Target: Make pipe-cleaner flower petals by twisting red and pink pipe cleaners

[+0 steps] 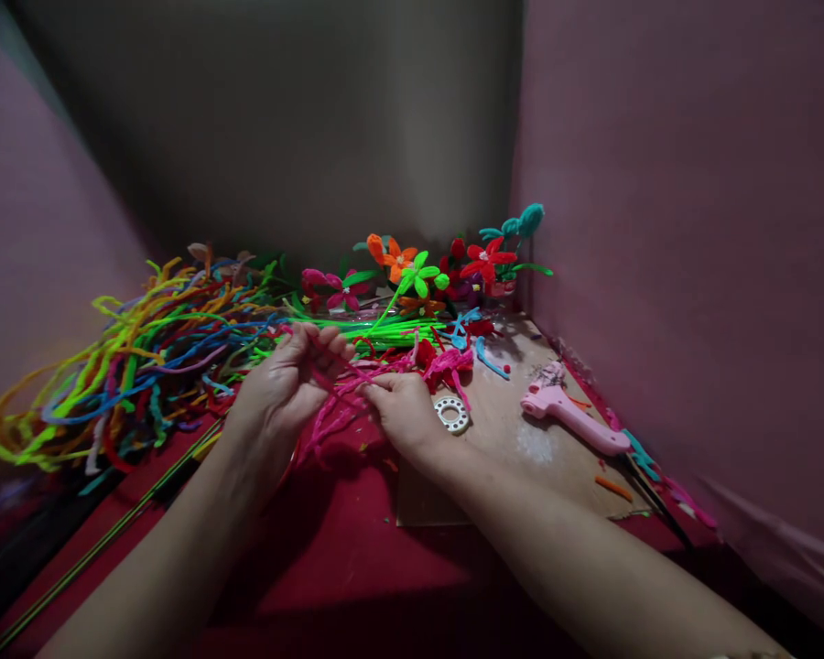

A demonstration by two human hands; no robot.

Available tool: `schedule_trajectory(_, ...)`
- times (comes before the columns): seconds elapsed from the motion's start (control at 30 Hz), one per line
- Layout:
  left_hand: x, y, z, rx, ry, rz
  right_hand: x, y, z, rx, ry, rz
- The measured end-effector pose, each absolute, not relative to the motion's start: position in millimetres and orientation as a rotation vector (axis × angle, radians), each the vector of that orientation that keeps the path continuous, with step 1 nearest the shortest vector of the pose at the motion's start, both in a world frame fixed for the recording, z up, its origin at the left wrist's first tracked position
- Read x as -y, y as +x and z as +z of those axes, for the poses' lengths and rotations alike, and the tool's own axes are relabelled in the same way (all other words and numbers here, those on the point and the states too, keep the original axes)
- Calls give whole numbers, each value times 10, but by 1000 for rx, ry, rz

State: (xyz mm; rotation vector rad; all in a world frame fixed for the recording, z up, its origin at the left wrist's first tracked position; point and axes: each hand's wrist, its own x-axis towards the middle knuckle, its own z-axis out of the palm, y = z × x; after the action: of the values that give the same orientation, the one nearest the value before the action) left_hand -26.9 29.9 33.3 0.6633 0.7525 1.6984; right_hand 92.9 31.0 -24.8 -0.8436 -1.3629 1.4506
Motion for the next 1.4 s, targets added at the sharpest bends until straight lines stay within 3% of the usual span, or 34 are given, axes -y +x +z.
schedule_trajectory(0.33, -336, -279, 361, -730, 827, 1742, -181, 931, -162, 1611, -805, 1678)
schedule_trajectory(0.57, -345, -308, 336, -684, 788, 1683, -248, 939, -196, 987, -521, 2292)
schedule_trajectory(1.4, -360, -401, 340, -661, 845, 1835, -200, 858, -270, 1189, -657, 2049)
